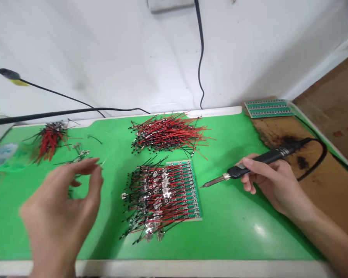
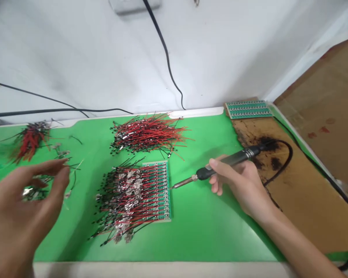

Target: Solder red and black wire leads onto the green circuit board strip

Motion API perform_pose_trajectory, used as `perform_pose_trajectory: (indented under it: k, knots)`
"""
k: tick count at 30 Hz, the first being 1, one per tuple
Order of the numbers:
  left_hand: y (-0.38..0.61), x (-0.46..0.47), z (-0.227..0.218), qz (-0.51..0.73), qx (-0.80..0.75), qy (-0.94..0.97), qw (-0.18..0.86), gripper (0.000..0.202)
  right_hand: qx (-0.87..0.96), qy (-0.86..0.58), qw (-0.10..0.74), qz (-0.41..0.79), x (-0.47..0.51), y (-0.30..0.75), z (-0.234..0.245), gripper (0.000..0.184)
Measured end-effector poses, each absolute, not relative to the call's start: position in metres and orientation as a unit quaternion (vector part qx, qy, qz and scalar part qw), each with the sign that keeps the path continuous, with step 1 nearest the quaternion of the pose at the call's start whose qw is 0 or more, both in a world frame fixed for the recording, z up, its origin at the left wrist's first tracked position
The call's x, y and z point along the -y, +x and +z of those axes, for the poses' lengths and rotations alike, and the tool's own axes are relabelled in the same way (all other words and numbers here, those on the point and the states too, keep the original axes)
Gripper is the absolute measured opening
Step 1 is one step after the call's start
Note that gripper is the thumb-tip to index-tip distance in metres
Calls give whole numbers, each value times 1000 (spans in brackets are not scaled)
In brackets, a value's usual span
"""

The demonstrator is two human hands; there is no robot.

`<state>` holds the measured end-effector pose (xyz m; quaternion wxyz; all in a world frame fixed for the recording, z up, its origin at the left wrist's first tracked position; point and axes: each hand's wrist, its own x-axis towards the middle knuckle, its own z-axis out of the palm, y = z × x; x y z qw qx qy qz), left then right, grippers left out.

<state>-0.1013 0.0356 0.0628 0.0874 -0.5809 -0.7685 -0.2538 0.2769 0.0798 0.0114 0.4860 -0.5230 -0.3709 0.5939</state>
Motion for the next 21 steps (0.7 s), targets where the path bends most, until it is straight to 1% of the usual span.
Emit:
perform_pose_trajectory:
  k: [2, 5, 12, 17, 21]
  knots:
    - [-130, -42, 66, -166, 834, -522, 68, 40, 371, -521, 487, 595, -79, 278, 11, 42]
    - [-153, -48, 65, -121, 851, -511, 5, 43, 371, -522, 488, 593, -78, 279, 9, 43]
    - [-157, -60, 52, -115, 828, -548, -29, 46, 376, -522, 486, 592, -78, 279, 7, 43]
    - [-161, -76, 46, -119, 834, -536, -58, 34, 376, -523, 487, 591, -78, 279, 5, 44]
    - [-161, -79, 51, -155, 836, -522, -66, 35, 381, -518, 490, 589, -78, 280, 5, 44]
